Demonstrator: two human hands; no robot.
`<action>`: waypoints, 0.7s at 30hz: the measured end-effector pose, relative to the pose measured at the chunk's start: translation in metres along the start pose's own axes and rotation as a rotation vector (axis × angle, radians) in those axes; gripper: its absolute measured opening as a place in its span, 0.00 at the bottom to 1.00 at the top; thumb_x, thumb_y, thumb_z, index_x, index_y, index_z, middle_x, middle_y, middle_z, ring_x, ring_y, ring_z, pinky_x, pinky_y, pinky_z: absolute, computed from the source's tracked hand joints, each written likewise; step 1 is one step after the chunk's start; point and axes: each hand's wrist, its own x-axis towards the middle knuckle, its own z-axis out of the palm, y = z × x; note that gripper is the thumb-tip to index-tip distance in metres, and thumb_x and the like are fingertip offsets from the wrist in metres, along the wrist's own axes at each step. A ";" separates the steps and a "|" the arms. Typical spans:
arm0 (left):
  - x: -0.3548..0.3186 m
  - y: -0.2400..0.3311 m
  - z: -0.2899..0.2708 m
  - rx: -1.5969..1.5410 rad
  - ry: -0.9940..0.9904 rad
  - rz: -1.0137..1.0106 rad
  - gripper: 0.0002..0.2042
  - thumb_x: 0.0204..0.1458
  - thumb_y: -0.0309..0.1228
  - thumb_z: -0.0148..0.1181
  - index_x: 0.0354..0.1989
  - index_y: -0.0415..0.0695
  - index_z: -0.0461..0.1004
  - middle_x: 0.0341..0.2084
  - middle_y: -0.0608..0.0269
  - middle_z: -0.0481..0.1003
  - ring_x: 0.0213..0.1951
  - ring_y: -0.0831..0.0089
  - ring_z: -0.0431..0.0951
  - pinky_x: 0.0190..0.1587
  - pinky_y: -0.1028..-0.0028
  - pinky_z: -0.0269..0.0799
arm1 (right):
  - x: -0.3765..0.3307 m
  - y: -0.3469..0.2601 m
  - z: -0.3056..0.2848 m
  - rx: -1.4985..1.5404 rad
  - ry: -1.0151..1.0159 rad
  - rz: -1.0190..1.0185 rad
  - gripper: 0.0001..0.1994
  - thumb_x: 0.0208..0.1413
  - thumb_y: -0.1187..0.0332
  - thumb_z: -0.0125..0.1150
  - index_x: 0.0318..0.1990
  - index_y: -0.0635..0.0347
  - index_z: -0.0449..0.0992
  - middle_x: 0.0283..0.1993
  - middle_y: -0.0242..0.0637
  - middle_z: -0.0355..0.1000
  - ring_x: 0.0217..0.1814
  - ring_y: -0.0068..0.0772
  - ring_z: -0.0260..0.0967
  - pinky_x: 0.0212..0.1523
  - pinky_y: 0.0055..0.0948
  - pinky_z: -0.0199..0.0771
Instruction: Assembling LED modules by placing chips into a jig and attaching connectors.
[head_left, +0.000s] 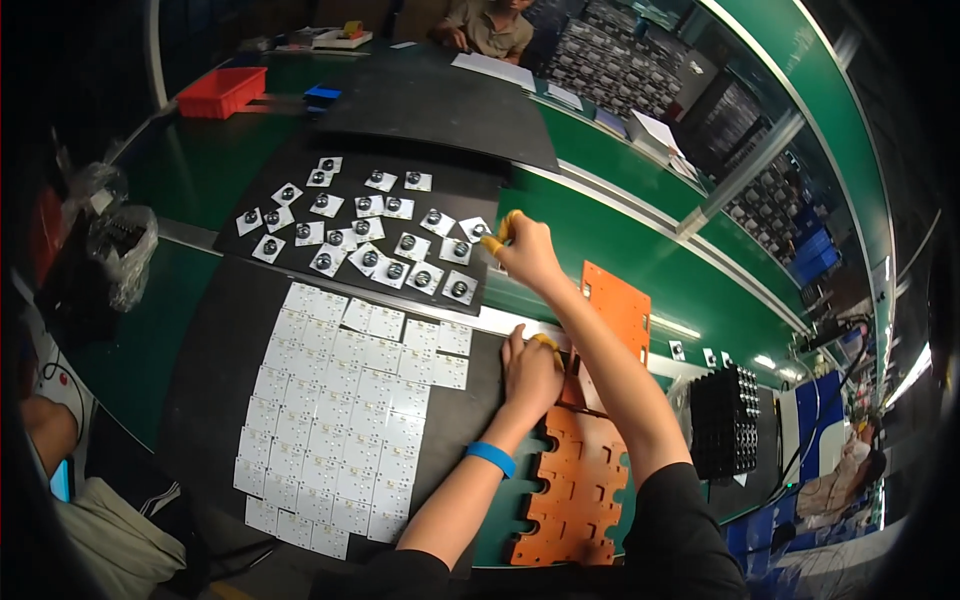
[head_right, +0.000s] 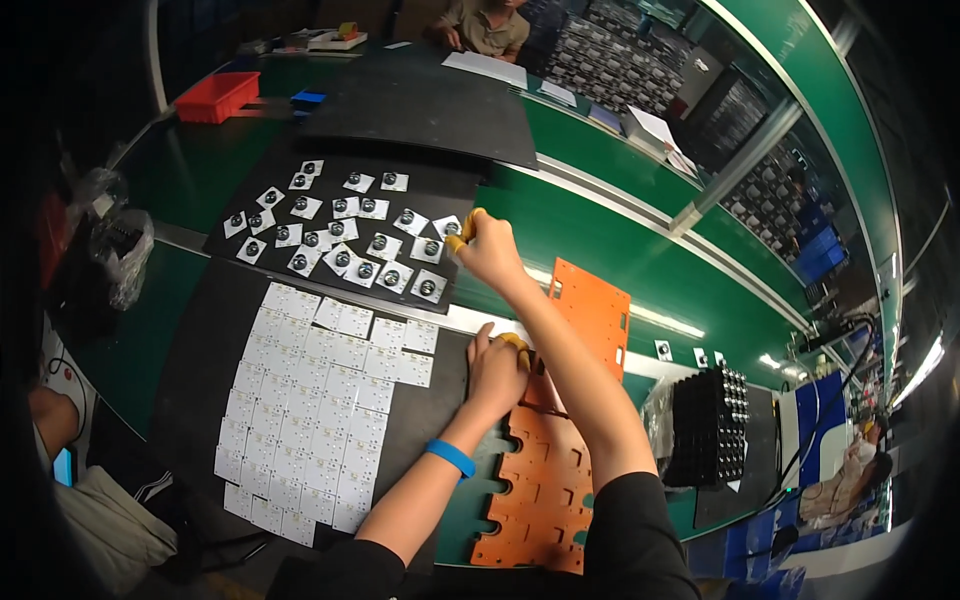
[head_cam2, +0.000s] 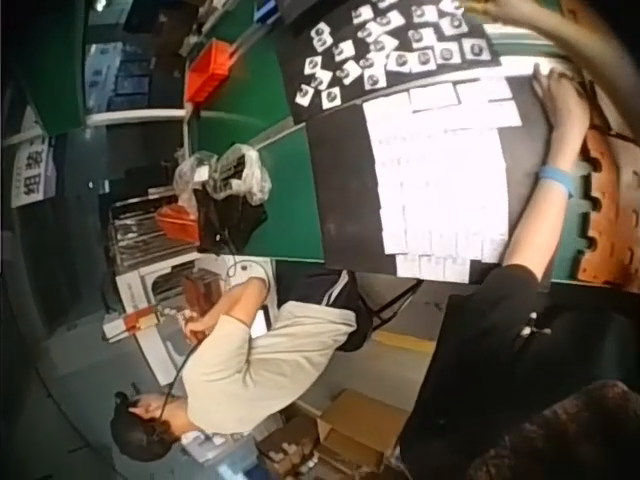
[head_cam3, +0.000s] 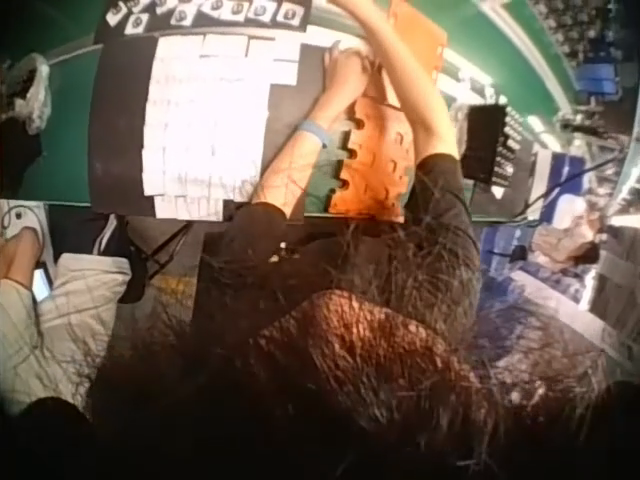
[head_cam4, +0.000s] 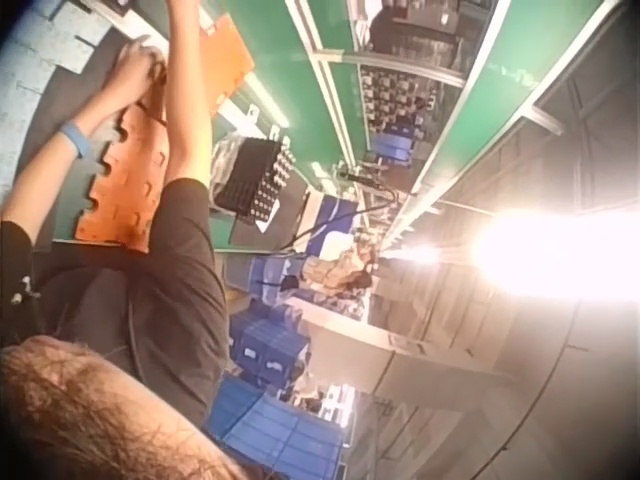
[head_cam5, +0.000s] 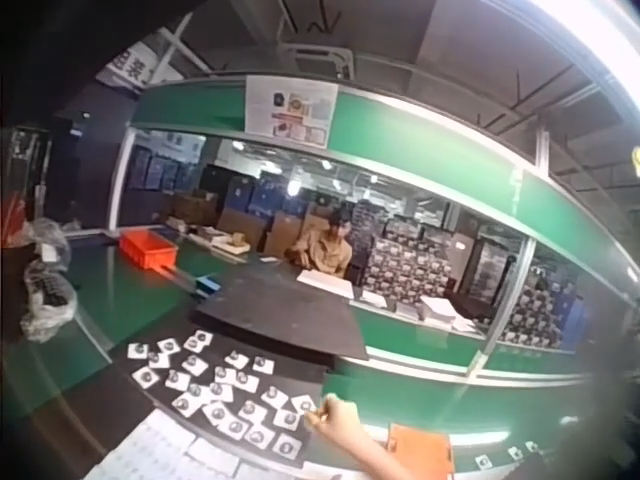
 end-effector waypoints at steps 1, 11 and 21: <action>0.000 0.003 0.001 0.002 -0.008 0.004 0.08 0.46 0.27 0.58 0.31 0.36 0.79 0.38 0.47 0.77 0.60 0.45 0.60 0.63 0.52 0.52 | 0.016 0.013 0.009 -0.013 0.008 -0.030 0.14 0.45 0.69 0.69 0.31 0.69 0.70 0.25 0.52 0.73 0.28 0.51 0.75 0.30 0.39 0.73; 0.002 0.002 -0.005 -0.069 -0.007 -0.013 0.14 0.53 0.30 0.46 0.38 0.32 0.75 0.43 0.41 0.74 0.58 0.40 0.62 0.64 0.50 0.51 | 0.100 0.029 0.074 -0.445 -0.038 -0.086 0.10 0.55 0.70 0.56 0.43 0.64 0.72 0.33 0.55 0.75 0.36 0.59 0.73 0.37 0.50 0.74; 0.002 -0.005 0.006 -0.062 0.022 -0.023 0.12 0.51 0.31 0.52 0.35 0.35 0.76 0.41 0.45 0.76 0.58 0.43 0.63 0.63 0.51 0.54 | 0.095 0.028 0.075 -0.547 -0.200 -0.265 0.08 0.55 0.71 0.53 0.38 0.64 0.75 0.41 0.51 0.75 0.38 0.55 0.74 0.38 0.46 0.76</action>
